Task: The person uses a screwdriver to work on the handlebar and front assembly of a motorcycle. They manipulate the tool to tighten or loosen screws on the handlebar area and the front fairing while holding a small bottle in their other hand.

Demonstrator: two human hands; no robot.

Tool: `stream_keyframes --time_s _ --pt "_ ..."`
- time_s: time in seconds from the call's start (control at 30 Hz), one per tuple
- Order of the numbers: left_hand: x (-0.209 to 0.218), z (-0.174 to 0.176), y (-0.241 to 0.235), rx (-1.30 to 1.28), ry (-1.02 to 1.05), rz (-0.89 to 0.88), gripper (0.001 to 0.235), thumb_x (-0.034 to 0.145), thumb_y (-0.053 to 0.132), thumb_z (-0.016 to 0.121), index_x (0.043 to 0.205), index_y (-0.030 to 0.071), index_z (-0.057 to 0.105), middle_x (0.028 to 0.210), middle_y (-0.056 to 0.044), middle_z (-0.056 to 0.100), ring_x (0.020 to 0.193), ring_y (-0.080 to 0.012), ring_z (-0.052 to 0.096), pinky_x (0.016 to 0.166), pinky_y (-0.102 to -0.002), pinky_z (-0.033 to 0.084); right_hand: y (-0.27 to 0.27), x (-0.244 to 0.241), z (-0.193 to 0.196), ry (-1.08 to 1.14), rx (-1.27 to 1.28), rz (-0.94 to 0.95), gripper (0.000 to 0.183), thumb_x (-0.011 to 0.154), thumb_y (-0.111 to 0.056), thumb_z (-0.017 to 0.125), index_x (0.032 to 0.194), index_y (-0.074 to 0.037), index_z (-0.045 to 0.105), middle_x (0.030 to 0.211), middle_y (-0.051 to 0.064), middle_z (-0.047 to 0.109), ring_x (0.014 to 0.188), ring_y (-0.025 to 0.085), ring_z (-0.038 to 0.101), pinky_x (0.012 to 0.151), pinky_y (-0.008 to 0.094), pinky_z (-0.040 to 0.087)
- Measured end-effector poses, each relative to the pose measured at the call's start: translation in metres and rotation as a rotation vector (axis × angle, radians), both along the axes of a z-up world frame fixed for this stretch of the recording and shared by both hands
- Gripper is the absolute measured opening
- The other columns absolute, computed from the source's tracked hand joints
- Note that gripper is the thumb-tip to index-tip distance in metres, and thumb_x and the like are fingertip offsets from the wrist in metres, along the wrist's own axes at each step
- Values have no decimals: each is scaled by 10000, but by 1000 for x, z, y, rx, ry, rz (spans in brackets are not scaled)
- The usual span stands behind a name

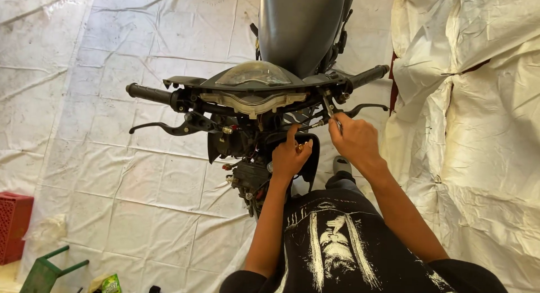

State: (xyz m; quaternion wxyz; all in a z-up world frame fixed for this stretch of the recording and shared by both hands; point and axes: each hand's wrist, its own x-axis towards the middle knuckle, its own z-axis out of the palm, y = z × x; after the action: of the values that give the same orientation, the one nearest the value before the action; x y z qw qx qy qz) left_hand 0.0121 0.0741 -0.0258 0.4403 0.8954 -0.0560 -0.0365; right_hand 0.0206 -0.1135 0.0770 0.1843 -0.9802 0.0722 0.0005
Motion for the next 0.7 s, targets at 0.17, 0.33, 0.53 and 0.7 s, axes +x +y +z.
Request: stream_keyframes --time_s 0.17,0.33,0.53,0.7 --pt "-6 23 7 -137 63 -58 547 947 524 537 1417 272 413 644 -117 655 668 -441 700 679 -520 545 -1 1 9 76 9 -38 308 1003 -439 545 1104 -219 736 711 141 724 803 430 738 798 562 577" --pt "2 23 18 -175 68 -90 545 949 549 533 1405 265 443 623 -106 651 661 -429 700 654 -491 531 6 4 15 100 45 -65 386 996 -505 515 1132 -222 740 795 179 745 876 468 722 838 596 551" --pt "1 22 22 -394 265 -156 528 999 524 501 1406 190 456 580 -78 607 603 -310 659 658 -401 492 4 -10 15 172 28 -92 409 1029 -514 494 1145 -209 741 811 173 756 905 452 729 878 592 545" --pt "11 15 28 -455 297 -165 430 1033 466 506 1363 190 511 545 -41 598 529 -225 619 613 -336 481 8 -16 19 175 30 -123 346 1011 -464 495 1182 -262 718 841 130 764 927 440 721 894 586 541"
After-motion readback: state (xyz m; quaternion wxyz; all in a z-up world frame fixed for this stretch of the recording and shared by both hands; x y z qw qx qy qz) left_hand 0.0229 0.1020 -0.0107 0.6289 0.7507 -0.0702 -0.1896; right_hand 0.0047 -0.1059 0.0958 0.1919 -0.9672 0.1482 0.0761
